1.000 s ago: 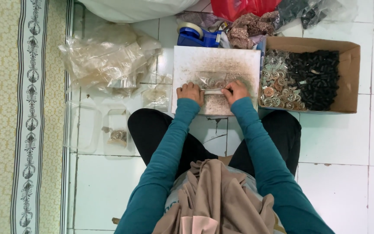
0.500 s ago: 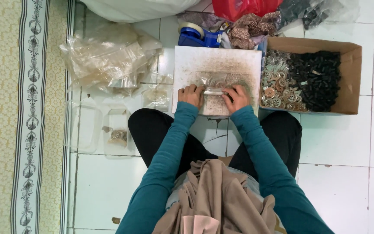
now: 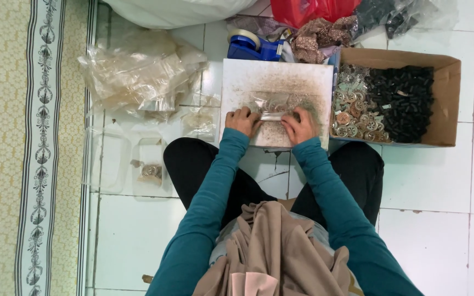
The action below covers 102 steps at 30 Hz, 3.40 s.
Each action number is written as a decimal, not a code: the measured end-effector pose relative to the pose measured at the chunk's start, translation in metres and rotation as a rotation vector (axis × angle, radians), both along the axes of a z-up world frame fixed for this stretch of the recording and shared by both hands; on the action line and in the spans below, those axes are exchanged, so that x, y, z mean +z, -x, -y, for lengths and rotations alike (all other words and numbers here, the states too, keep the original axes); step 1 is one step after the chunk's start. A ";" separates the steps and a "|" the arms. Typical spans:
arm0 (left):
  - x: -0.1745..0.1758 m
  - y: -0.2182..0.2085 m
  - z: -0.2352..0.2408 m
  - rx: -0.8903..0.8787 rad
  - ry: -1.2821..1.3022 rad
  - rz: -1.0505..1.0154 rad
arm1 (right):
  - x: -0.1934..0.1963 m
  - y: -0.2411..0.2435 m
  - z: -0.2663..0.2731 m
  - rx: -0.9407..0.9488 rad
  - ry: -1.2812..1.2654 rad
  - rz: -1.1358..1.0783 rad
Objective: Assembling small metal rings onto a template board by hand in a workshop environment.
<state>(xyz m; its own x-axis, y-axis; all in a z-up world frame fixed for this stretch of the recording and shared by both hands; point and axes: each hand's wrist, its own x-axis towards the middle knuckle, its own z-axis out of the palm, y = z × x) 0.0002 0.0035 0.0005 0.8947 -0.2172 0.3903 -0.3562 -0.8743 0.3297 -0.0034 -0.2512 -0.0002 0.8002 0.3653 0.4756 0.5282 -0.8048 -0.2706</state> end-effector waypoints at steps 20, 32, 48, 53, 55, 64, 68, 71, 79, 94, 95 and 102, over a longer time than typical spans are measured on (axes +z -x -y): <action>-0.029 -0.016 0.013 0.069 0.006 -0.001 | -0.029 -0.045 0.014 -0.103 -0.142 -0.594; 0.001 -0.033 0.018 -0.120 -0.017 -0.061 | -0.056 -0.079 0.027 -0.037 -0.163 -0.843; 0.002 -0.032 0.024 -0.052 0.002 -0.004 | 0.023 -0.155 0.005 -0.230 -0.397 -0.761; 0.008 -0.031 0.028 -0.022 0.019 0.007 | -0.003 -0.244 -0.007 -0.192 -0.237 -0.625; 0.011 -0.031 0.028 -0.013 0.026 0.013 | -0.034 -0.282 -0.011 -0.147 -0.199 -0.572; 0.015 -0.030 0.030 -0.006 0.052 0.003 | -0.062 -0.348 -0.035 -0.202 0.326 -0.849; 0.015 -0.030 0.030 -0.007 0.048 0.001 | -0.065 -0.350 -0.028 -0.141 0.354 -0.801; 0.016 -0.031 0.030 -0.002 0.041 0.009 | -0.062 -0.348 -0.020 -0.079 0.227 -0.772; 0.013 -0.030 0.031 -0.008 0.059 -0.010 | 0.025 -0.314 -0.016 -0.170 -0.015 -1.144; 0.013 -0.031 0.031 0.007 0.054 0.019 | -0.029 -0.304 0.010 -0.250 -0.097 -1.056; 0.014 -0.031 0.031 0.006 0.060 0.019 | -0.038 -0.306 0.013 -0.245 -0.052 -1.028; 0.015 -0.031 0.030 -0.005 0.057 0.027 | -0.124 -0.332 0.024 -0.314 0.239 -0.939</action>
